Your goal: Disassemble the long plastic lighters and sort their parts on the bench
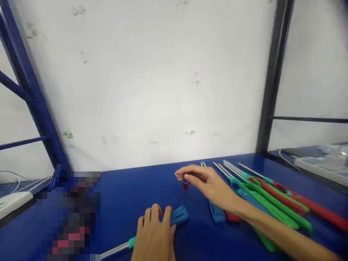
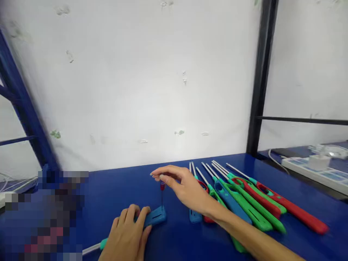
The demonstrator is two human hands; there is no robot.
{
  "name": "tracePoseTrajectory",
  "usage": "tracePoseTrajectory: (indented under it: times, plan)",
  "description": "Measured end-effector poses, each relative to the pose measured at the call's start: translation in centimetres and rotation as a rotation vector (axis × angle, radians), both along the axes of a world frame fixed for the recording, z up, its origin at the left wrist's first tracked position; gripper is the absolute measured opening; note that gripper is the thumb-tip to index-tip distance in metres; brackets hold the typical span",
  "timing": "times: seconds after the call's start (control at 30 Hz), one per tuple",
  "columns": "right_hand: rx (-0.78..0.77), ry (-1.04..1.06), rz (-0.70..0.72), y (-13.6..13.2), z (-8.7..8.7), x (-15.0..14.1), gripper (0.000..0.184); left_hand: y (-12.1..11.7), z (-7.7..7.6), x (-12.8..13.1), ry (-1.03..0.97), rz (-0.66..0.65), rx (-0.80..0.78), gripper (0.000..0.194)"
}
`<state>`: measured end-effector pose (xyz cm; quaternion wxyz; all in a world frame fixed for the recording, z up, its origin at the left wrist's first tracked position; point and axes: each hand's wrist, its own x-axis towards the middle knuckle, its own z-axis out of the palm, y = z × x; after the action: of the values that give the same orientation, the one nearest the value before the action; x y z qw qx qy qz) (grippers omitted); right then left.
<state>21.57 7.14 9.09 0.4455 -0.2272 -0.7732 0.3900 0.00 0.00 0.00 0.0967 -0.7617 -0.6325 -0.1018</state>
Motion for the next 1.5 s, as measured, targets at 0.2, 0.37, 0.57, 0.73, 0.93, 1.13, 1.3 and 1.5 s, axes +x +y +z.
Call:
tracePoseTrajectory:
  times: [0.2,0.37,0.57,0.73,0.93,1.13,1.3,1.5]
  plan:
    - [-0.030,0.095,-0.006,0.51,-0.89,-0.39,0.013,-0.35,0.11,-0.24,-0.007,0.000,-0.008,0.047]
    - [-0.064,0.080,0.090,0.54,-0.90,-0.29,0.012,-0.35,0.36,-0.01,-0.024,-0.004,-0.025,0.047]
    - [-0.088,0.096,0.083,0.67,-1.15,-0.45,0.015,-0.40,0.40,0.10,-0.044,-0.001,-0.039,0.047]
    - [-0.076,0.131,0.075,0.40,-1.08,-0.60,0.007,-0.47,0.41,0.00,-0.046,-0.001,-0.051,0.049]
    - [-0.085,0.079,0.049,0.39,-1.01,-0.57,0.018,-0.49,0.62,0.12,-0.052,-0.004,-0.068,0.049]
    - [-0.067,0.132,0.040,0.51,-1.01,-0.54,0.005,-0.65,0.69,0.08,-0.049,-0.008,-0.077,0.049]
    - [-0.098,0.076,0.074,0.30,-0.83,-0.59,0.018,-0.64,0.71,0.10,-0.046,-0.015,-0.077,0.050]
    - [-0.064,0.160,0.049,0.35,-0.89,-0.62,0.005,-0.59,0.82,0.06,-0.045,-0.019,-0.066,0.050]
